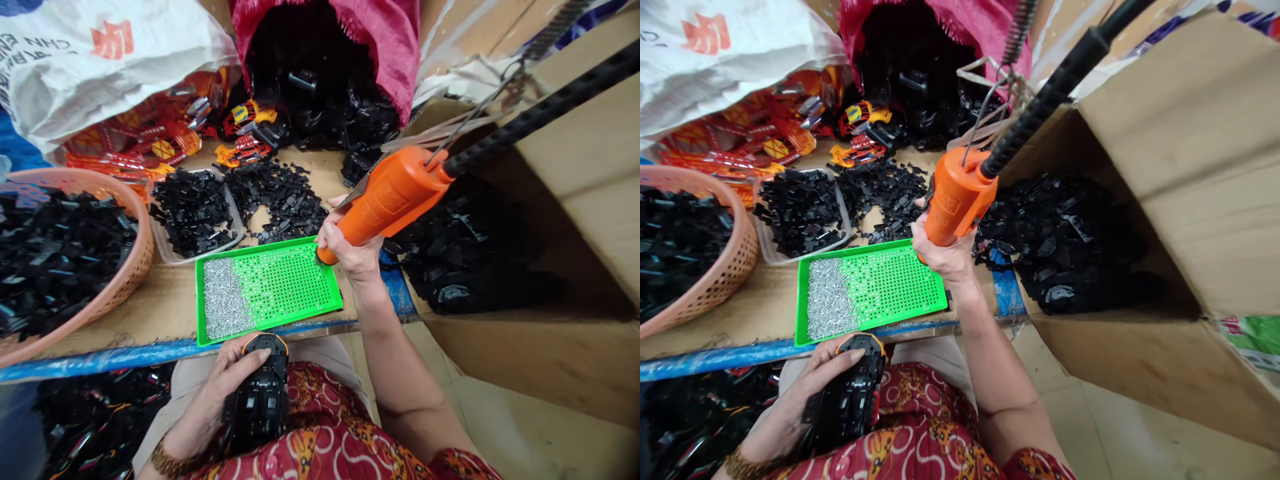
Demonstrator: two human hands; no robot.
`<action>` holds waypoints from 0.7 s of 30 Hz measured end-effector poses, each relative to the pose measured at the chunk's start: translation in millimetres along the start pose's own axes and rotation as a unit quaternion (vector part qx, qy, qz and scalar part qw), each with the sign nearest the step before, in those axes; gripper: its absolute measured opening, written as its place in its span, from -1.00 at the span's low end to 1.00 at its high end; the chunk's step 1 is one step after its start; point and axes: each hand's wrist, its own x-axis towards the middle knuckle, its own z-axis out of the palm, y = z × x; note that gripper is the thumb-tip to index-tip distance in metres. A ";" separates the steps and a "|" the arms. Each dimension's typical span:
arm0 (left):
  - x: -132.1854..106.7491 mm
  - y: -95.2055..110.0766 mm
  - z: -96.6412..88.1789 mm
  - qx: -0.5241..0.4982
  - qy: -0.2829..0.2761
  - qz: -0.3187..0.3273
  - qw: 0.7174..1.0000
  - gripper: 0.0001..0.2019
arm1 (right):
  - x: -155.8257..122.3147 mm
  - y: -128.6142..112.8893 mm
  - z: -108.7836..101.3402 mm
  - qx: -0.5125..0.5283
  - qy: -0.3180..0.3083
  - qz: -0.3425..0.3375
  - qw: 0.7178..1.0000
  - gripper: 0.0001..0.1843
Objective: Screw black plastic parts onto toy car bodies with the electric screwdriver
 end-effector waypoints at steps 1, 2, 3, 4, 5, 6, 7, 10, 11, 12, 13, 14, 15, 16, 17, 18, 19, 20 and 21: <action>0.1 2.1 1.6 -0.009 -0.016 -0.004 1.000 -0.61 | 0.3 -0.3 -0.3 -0.002 -0.003 -0.002 1.000 -0.83; 0.4 3.7 2.9 -0.016 -0.029 -0.008 0.999 -0.61 | 0.7 -0.4 -0.8 -0.005 -0.006 0.000 1.000 -0.84; 0.8 4.8 3.8 -0.021 -0.037 -0.008 0.999 -0.61 | 1.0 -0.4 -1.4 -0.009 -0.010 0.003 1.000 -0.84; 1.2 5.5 4.3 -0.023 -0.040 -0.007 0.999 -0.60 | 1.1 -0.3 -2.1 -0.012 -0.012 0.008 1.000 -0.83; 1.5 5.9 4.5 -0.023 -0.040 -0.005 0.999 -0.60 | 1.1 -0.2 -2.7 -0.014 -0.013 0.012 1.000 -0.82; 1.5 6.3 4.7 -0.022 -0.039 -0.004 0.999 -0.60 | 0.9 0.0 -3.1 -0.015 -0.013 0.015 1.000 -0.82; 1.3 7.0 5.0 -0.022 -0.038 -0.005 0.999 -0.60 | 0.5 0.1 -3.3 -0.017 -0.015 0.018 1.000 -0.82; -0.9 10.8 7.4 -0.024 -0.032 -0.014 0.999 -0.62 | -1.5 0.3 -2.2 -0.023 -0.018 0.029 0.999 -0.81; -1.9 12.3 8.6 -0.026 -0.031 -0.016 0.999 -0.64 | -2.2 0.5 -1.5 -0.021 -0.017 0.036 0.999 -0.79; -2.9 13.6 9.9 -0.030 -0.030 -0.016 0.999 -0.64 | -2.6 0.8 -0.7 -0.017 -0.015 0.043 0.999 -0.75; -3.8 14.3 10.9 -0.034 -0.031 -0.014 0.999 -0.65 | -2.8 1.2 0.0 -0.011 -0.011 0.050 0.999 -0.70; -4.3 14.5 11.7 -0.039 -0.032 -0.013 0.999 -0.65 | -2.7 1.7 0.5 -0.004 -0.007 0.052 0.999 -0.65; -4.6 14.1 12.1 -0.044 -0.034 -0.011 0.998 -0.66 | -2.4 2.1 0.9 0.000 -0.001 0.051 0.999 -0.62; -4.5 13.2 12.0 -0.048 -0.036 -0.010 0.998 -0.67 | -1.8 2.6 1.0 0.000 0.005 0.047 0.999 -0.61; -4.1 12.0 11.5 -0.052 -0.038 -0.009 0.998 -0.67 | -1.0 2.8 1.1 -0.002 0.008 0.042 0.999 -0.62; -3.6 10.6 10.6 -0.054 -0.040 -0.009 0.998 -0.67 | -0.1 2.9 1.1 -0.006 0.010 0.038 0.999 -0.63; -2.9 9.2 9.5 -0.055 -0.042 -0.009 0.998 -0.67 | 0.6 2.8 1.2 -0.011 0.010 0.037 0.999 -0.63; -2.2 7.8 8.2 -0.055 -0.043 -0.010 0.998 -0.66 | 1.3 2.5 1.5 -0.016 0.008 0.039 0.999 -0.61; -1.6 6.7 6.9 -0.052 -0.043 -0.012 0.998 -0.65 | 1.7 2.0 2.0 -0.020 0.007 0.041 0.999 -0.59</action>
